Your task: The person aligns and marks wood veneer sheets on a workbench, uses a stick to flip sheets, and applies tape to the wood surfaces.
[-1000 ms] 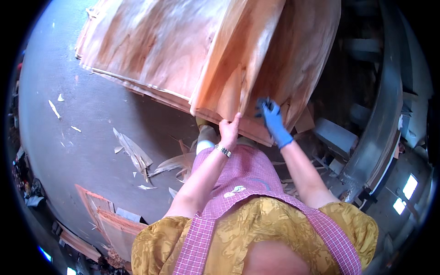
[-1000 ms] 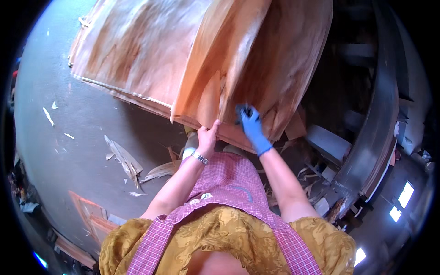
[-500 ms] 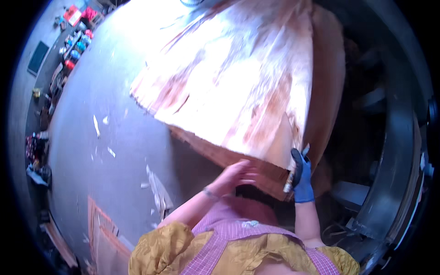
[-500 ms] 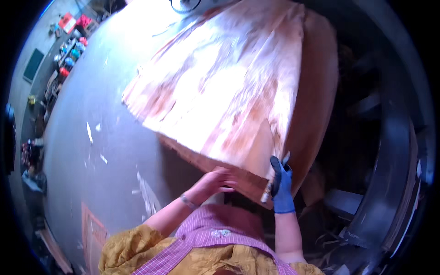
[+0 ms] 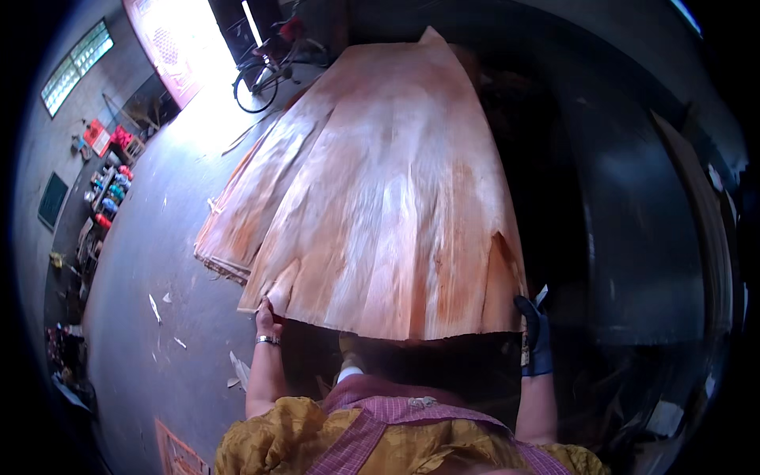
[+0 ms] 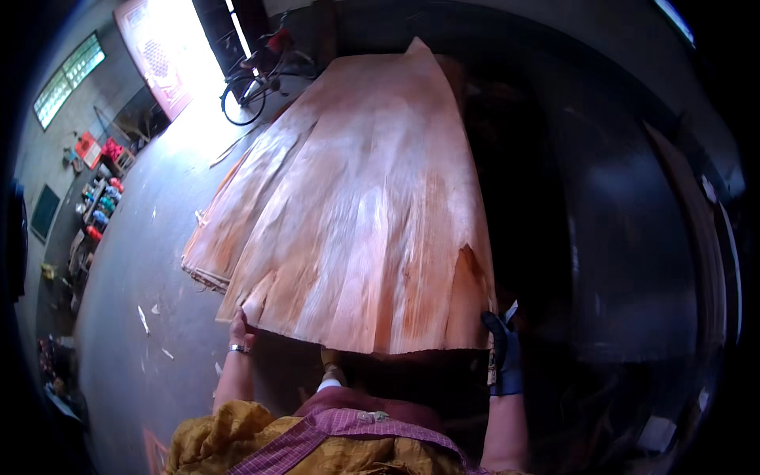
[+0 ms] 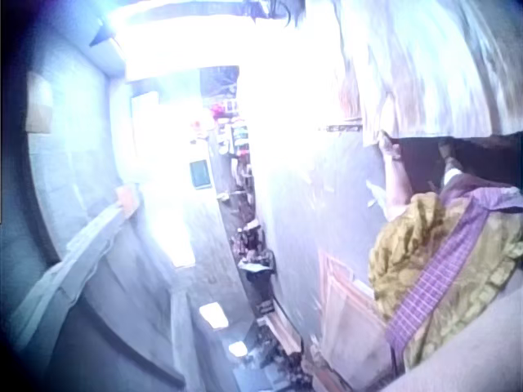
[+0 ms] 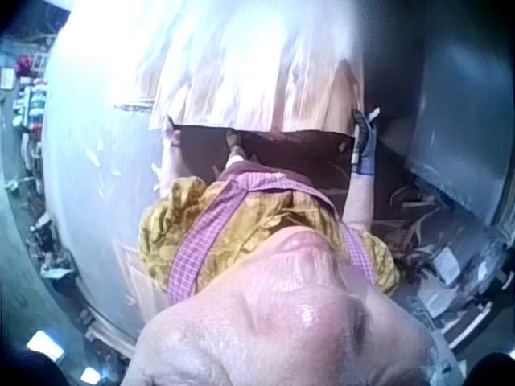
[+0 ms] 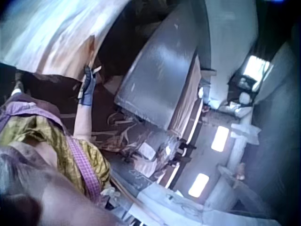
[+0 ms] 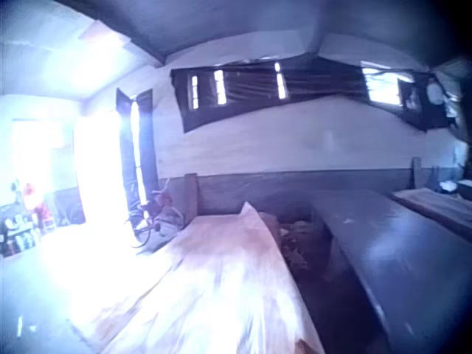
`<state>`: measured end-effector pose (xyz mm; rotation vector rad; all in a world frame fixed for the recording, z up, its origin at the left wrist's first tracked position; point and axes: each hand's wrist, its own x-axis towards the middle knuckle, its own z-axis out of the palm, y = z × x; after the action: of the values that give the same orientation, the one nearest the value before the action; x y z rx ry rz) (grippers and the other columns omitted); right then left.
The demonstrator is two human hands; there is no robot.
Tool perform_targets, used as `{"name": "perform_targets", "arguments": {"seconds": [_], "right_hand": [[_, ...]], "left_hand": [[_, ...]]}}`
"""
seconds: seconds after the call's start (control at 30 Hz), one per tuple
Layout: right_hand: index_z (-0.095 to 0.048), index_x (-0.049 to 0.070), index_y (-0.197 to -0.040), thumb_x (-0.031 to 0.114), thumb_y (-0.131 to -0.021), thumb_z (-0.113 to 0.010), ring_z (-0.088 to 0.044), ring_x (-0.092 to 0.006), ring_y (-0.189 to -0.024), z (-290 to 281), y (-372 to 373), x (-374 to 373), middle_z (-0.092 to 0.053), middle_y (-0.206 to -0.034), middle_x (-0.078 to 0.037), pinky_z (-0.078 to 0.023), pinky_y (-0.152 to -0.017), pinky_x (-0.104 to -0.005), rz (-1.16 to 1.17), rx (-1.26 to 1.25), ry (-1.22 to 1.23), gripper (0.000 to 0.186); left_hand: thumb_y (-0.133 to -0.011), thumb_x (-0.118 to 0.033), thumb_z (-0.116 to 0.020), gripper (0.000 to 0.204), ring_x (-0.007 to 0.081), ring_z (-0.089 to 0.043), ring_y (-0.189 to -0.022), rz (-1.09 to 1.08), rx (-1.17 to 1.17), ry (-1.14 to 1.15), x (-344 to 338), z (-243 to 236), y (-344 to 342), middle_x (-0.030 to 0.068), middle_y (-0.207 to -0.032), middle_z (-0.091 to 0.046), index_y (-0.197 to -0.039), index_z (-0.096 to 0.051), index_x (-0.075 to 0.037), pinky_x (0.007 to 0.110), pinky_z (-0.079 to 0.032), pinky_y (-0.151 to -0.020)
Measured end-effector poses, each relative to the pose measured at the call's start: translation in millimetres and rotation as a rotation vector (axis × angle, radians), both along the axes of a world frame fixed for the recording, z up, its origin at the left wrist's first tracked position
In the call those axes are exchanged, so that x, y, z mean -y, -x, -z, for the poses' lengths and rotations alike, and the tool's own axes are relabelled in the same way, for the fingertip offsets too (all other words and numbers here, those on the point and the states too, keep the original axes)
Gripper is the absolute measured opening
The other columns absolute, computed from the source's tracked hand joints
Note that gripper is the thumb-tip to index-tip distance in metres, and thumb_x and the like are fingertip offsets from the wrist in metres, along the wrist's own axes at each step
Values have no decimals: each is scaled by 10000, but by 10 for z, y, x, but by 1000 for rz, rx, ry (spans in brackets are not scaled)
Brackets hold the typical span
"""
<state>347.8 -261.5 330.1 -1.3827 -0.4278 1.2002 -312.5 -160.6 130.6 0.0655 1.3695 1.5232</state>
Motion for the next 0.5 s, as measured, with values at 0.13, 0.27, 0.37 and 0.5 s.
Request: {"name": "perform_targets", "arguments": {"seconds": [0.13, 0.27, 0.37, 0.5], "right_hand": [[-621, 38, -1049, 154, -811, -722, -534, -85, -841, -344, -802, 626, -571, -899, 8, -454, -764, -254, 77, 88, -93, 283], [-630, 13, -1056, 163, -790, -738, -535, -82, -830, -530, -1860, 1222, -579, -892, 14, -443, -759, -248, 193, 200, -36, 324], [-618, 8, -1083, 145, -793, -720, -536, -89, -851, -924, -2306, 1459, -587, -926, 7, -432, -783, -244, 258, 128, -55, 336], [-618, 62, -1015, 191, -796, -719, -542, -80, -773, -1037, -3324, 1748, -581, -861, 18, -431, -707, -237, 282, 180, -110, 273]], "left_hand": [[-980, -313, -494, 253, 283, -626, -866, 94, 218, -81, 226, -232, -1087, 40, -889, -624, -1029, -592, -85, 493, -564, -791], [-971, -315, -514, 261, 198, -591, -692, 175, 153, -42, 200, -519, -2650, -9, -722, -549, -798, -552, -124, 457, -566, -749], [-963, -311, -530, 283, 134, -521, -578, 246, 156, -116, 117, -613, -3391, -47, -614, -482, -735, -516, -145, 368, -551, -679], [-945, -311, -564, 276, 94, -481, -537, 423, 220, -332, 14, -607, -4279, -73, -573, -454, -721, -510, -158, 296, -513, -614]]}}
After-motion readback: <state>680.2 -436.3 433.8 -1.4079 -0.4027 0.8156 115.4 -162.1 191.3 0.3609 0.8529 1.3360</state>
